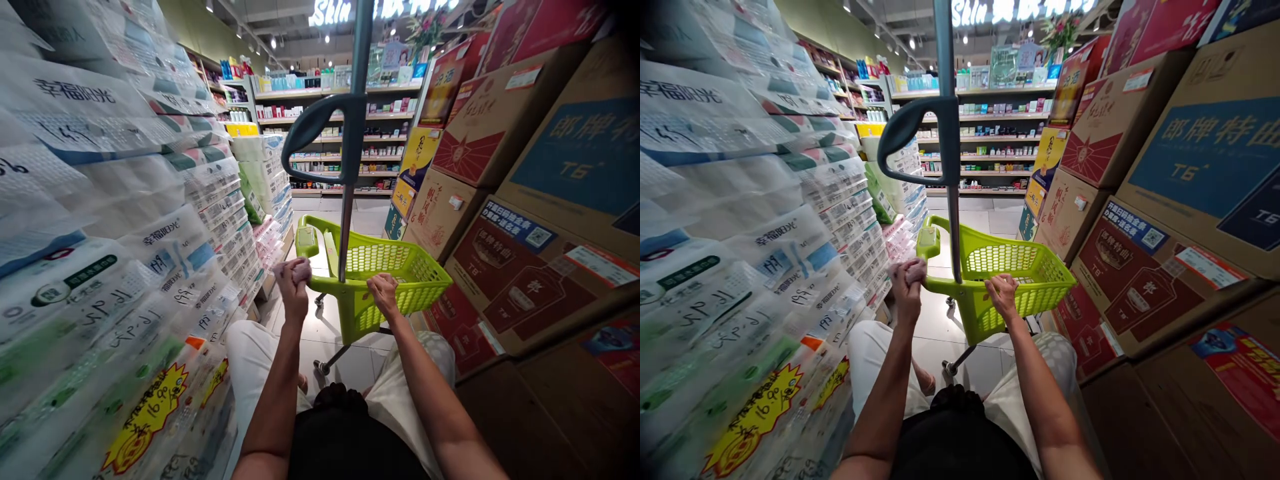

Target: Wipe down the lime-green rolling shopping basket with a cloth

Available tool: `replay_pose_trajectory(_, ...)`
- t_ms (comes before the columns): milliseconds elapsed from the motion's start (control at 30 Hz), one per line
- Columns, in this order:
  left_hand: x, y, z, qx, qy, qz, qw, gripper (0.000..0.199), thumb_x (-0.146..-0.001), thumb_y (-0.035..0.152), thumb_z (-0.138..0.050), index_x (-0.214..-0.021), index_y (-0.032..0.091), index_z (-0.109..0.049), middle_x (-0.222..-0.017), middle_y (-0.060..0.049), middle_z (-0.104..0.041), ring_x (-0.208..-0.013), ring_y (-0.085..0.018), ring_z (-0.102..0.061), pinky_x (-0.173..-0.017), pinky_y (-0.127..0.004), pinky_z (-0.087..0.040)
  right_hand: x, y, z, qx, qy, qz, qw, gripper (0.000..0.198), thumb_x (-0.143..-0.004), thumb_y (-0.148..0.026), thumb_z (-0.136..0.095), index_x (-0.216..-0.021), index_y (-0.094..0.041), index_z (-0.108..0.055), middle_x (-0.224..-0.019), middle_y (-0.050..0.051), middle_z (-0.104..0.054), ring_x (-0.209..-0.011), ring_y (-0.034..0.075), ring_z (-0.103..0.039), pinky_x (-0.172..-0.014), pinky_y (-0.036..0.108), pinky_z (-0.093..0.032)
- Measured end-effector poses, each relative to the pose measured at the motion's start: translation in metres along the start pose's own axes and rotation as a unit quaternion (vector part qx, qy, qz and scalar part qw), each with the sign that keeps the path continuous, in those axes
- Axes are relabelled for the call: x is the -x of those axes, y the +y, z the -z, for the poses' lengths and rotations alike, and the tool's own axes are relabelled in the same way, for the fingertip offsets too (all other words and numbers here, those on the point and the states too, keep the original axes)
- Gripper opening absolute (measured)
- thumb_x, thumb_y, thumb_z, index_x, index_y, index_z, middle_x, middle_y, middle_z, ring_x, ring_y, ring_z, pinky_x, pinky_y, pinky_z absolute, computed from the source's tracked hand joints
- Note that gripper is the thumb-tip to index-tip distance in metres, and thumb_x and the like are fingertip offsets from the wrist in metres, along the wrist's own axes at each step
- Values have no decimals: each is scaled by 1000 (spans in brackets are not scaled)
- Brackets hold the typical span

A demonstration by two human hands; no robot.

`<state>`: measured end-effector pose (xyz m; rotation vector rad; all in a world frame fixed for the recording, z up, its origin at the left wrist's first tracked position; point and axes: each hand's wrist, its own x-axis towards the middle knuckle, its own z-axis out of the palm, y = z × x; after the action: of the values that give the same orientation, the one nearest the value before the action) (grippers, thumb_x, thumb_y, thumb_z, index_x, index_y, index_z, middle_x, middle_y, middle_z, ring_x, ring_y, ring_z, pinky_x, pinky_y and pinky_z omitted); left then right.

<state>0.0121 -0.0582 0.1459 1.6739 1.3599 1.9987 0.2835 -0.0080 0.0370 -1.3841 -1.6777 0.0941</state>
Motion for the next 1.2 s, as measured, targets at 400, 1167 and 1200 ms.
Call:
replay_pose_trajectory(400, 3, -5, -28, 9, -31, 74, 997, 27, -97, 44, -65, -107, 21, -74, -119, -12, -53, -118, -28, -55, -116, -46, -42, 15, -92, 1, -108, 79, 21, 991, 44, -106, -51, -31, -114, -25, -65, -112, 8, -70, -111, 27, -59, -104, 44, -37)
replay_pose_trajectory(1167, -41, 11, -49, -177, -231, 21, 956, 22, -95, 37, -68, -107, 23, -80, -118, -14, -59, -117, -34, -52, -110, -55, -45, 0, -74, 17, -197, 62, -17, 978, 59, -106, -61, -25, -89, -24, -68, -92, 4, -65, -97, 24, -55, -97, 42, -39)
replay_pose_trajectory(1200, -40, 9, -48, -154, -219, 5, 964, 22, -96, 37, -67, -107, 24, -80, -117, -14, -60, -117, -33, -52, -111, -55, -45, 0, -75, 18, -198, 63, -16, 978, 58, -106, -61, -26, -88, -24, -67, -91, 4, -64, -97, 24, -55, -97, 42, -39)
